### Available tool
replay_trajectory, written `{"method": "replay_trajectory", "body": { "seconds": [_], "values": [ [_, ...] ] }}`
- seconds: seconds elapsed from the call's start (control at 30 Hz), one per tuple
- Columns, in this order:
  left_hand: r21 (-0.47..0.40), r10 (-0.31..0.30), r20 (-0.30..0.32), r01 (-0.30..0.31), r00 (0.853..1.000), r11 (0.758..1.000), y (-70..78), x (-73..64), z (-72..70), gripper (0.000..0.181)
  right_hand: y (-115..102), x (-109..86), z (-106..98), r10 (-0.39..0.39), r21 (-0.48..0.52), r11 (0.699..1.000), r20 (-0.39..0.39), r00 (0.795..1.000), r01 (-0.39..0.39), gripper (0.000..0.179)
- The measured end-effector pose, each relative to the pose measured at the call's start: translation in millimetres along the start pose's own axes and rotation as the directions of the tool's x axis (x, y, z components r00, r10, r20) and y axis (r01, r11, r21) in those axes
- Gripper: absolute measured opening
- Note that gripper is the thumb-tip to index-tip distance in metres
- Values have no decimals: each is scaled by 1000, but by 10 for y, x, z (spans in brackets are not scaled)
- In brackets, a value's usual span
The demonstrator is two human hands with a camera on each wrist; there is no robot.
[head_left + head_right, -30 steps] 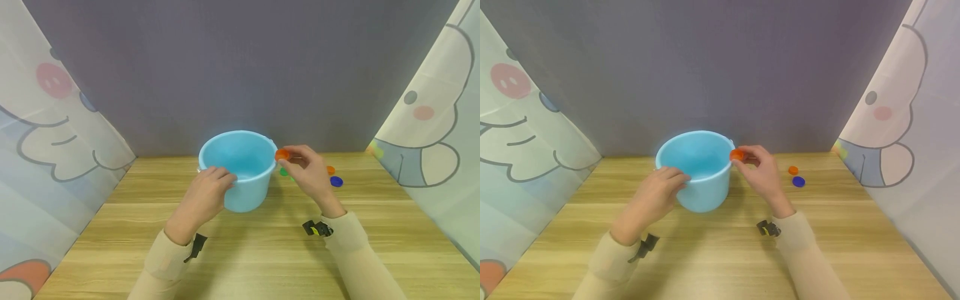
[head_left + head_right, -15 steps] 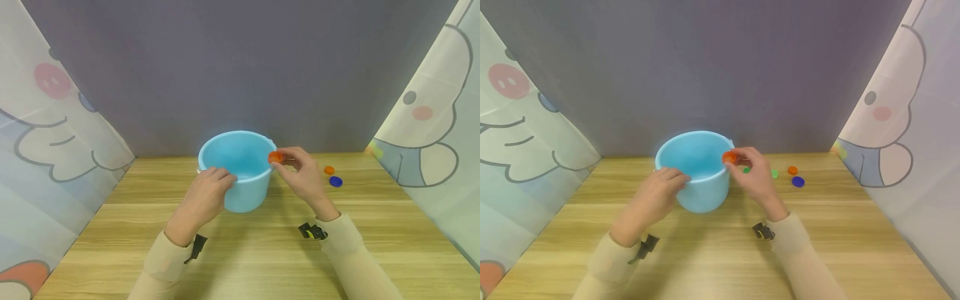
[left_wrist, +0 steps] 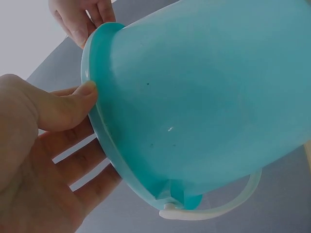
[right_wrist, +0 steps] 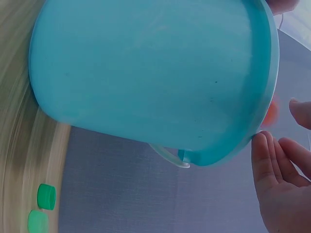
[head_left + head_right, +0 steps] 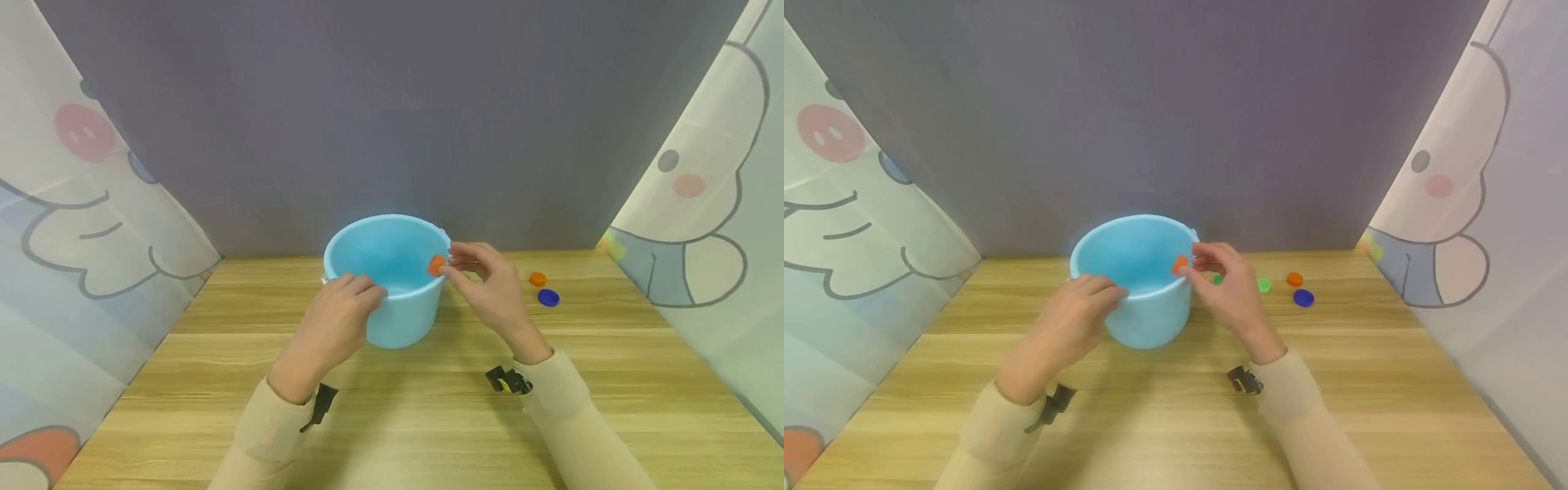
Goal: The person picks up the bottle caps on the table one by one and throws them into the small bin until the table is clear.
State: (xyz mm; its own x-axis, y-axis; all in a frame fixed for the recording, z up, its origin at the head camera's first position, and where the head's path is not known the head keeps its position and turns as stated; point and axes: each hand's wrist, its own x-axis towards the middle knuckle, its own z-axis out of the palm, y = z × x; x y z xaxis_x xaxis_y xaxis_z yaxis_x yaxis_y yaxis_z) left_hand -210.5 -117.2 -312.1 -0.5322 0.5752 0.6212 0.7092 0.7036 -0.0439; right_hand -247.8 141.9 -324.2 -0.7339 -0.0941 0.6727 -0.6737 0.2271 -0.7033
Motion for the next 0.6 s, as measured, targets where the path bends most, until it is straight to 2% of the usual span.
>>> {"method": "replay_trajectory", "body": {
  "seconds": [0.27, 0.6],
  "values": [
    [-2, 2, -4, -3, 1000, 1000, 4, 0, -2, 20, 10, 7, -16, -28, -11, 1000, -5, 1000, 28, 36],
    [1, -1, 2, 1, 1000, 1000, -1, -4, 6, 18, 21, 9, -70, -5, -36, 999, -10, 1000, 5, 35]
  ]
}}
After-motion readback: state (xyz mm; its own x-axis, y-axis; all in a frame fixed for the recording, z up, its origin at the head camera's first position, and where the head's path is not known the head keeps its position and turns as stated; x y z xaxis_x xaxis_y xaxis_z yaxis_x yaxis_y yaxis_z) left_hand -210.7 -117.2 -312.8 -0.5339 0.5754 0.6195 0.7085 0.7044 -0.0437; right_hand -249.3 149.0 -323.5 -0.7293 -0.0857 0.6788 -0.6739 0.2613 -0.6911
